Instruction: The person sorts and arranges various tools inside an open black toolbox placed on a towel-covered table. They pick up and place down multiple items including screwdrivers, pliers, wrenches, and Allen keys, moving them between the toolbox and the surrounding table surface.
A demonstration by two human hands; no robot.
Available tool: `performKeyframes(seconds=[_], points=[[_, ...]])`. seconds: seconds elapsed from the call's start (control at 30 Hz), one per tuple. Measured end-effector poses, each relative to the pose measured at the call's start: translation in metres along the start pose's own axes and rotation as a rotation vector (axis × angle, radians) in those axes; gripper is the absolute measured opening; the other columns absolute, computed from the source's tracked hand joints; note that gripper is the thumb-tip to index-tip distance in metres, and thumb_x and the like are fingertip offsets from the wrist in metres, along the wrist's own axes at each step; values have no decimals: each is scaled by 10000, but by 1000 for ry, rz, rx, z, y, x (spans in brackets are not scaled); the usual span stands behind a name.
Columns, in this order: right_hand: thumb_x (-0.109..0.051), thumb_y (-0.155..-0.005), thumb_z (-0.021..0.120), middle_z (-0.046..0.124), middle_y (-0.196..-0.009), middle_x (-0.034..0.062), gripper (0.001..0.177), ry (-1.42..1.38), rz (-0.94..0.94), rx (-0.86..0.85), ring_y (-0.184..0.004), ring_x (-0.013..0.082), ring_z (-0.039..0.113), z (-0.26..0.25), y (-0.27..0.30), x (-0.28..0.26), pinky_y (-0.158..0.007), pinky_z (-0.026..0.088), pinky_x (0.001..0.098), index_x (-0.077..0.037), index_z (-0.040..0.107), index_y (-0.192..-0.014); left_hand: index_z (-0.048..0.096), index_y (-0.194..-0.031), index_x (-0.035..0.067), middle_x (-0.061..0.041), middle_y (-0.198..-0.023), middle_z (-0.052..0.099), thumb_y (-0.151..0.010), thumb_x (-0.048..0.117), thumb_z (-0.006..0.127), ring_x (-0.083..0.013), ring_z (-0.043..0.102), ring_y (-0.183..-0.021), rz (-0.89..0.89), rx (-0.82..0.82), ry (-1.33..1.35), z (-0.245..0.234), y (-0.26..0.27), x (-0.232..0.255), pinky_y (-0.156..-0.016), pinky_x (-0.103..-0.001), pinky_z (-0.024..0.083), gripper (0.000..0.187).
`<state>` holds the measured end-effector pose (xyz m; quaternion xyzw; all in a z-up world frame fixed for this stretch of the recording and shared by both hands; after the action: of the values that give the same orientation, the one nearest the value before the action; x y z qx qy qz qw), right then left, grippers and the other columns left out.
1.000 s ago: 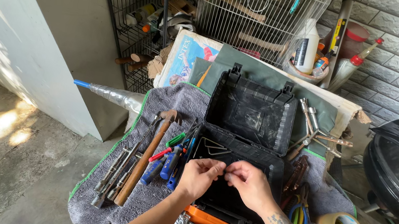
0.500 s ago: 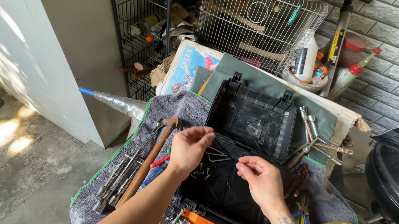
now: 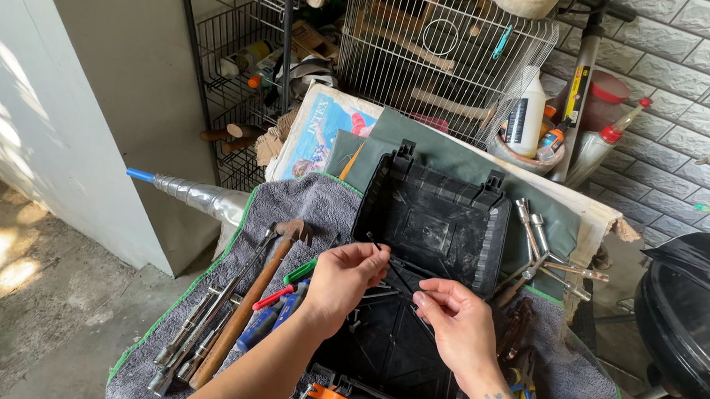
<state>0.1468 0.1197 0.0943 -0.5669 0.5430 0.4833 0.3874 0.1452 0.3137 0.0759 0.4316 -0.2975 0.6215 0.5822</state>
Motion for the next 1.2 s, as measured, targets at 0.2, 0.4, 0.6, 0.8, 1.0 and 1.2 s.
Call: performKeyframes(seconds=[0.2, 0.4, 0.6, 0.8, 1.0, 1.2], points=[[-95, -875, 752, 769, -925, 50, 258, 20, 6, -30, -839, 109, 698, 0, 5, -6, -801, 576, 262, -17, 739, -1120, 757, -996, -11, 14, -838, 687, -950, 151, 710, -64, 623, -776, 15, -42, -50, 8, 4, 3, -763, -231, 537, 175], [-119, -863, 770, 811, -929, 77, 270, 88, 13, -65, -832, 118, 734, 3, 8, 5, -794, 588, 262, 3, 781, -1105, 758, -939, -11, 8, -788, 663, -952, 147, 743, -75, 558, -728, 48, -86, -84, 9, 2, -1, -707, -246, 488, 159], [-136, -887, 739, 810, -954, 88, 277, -21, 99, -125, -843, 132, 746, 7, 8, 40, -803, 609, 278, 18, 771, -1115, 752, -895, 9, 4, -815, 716, -904, 138, 776, -66, 631, -745, 50, -134, -148, 8, 6, -10, -734, -233, 555, 131], [-173, -948, 646, 698, -929, 64, 261, -681, 437, -282, -842, 177, 674, 19, 21, 79, -786, 580, 357, -15, 703, -1147, 770, -930, 29, -5, -851, 749, -864, 142, 809, -57, 643, -766, 44, -222, -215, 18, 15, -13, -711, -232, 552, 137], [-214, -945, 628, 687, -925, 60, 246, -858, 548, -352, -850, 197, 677, 28, 31, 86, -802, 581, 381, -44, 689, -1111, 769, -898, 4, -9, -807, 733, -854, 155, 853, -57, 623, -716, 50, -226, -327, 24, 21, -9, -649, -222, 543, 179], [-210, -936, 661, 684, -930, 50, 220, -768, 516, -321, -857, 184, 664, 28, 26, 81, -791, 572, 366, -69, 694, -1101, 756, -898, 19, 2, -789, 721, -852, 146, 826, -59, 623, -707, -12, -186, -260, 21, 21, -5, -643, -250, 548, 152]])
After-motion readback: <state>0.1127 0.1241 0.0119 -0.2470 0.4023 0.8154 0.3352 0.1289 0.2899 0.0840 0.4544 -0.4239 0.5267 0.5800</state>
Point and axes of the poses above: each hand's wrist, its own y-axis away from the middle knuckle, its own z-axis out of the palm, x = y × z, the point moved 3 cm from there along -y, towards the middle knuckle
